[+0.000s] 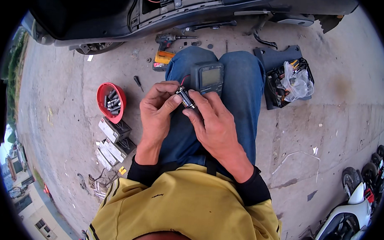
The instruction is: The person sits in front of a scooter with the seat compartment open and uses a multimeter to test a small battery. They insert the battery into the multimeter, adjust settings, and then use the multimeter probes to test the scooter's battery terminals.
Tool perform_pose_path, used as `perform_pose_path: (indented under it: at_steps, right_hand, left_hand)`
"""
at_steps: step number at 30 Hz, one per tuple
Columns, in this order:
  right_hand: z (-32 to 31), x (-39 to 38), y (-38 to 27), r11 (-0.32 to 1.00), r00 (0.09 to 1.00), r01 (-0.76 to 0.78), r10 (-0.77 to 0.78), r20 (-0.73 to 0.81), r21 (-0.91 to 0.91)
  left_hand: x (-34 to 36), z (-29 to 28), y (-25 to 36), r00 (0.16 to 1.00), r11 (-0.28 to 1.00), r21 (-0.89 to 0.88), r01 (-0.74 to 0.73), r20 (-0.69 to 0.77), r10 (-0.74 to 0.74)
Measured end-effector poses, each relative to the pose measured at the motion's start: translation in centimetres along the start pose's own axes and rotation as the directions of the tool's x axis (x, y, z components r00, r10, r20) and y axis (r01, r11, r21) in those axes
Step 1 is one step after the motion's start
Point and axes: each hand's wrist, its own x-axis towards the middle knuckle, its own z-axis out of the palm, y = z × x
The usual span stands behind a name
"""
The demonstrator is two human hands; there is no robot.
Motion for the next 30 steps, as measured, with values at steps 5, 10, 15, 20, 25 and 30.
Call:
perform_pose_path:
  at_steps: [5,10,15,20,25,30]
  right_hand:
    - [-0.8,0.1,-0.3,0.991,0.997,0.070,-0.074,-0.033,-0.112]
    - [-0.7,-1.0,0.1,0.962,0.990,-0.144,0.138,-0.040,-0.231]
    - [0.4,0.0,-0.5,0.961,0.986,-0.166,0.160,-0.047,-0.219]
    - [1.1,0.0,0.5,0.977,0.982,-0.160,0.143,-0.125,-0.143]
    - [1.6,-0.5,1.5,0.949,0.958,-0.182,0.231,-0.171,0.259]
    - [-0.7,0.0,3.2,0.588,0.930,-0.229,0.368,-0.004,0.776]
  left_hand:
    - [0.1,0.4,0.5,0.996,0.988,0.126,0.093,-0.004,-0.093]
    - [0.6,0.4,0.7,0.975,0.980,-0.016,0.199,-0.101,-0.200]
    - [1.3,0.8,0.4,0.991,0.978,-0.187,0.089,-0.085,-0.107]
    - [1.4,1.8,0.7,0.991,0.990,-0.130,0.055,-0.111,-0.070]
    - [1.0,1.7,0.9,0.993,0.991,-0.122,0.063,-0.094,-0.075]
    - [1.2,1.8,1.5,0.999,0.991,-0.136,0.014,-0.032,-0.019]
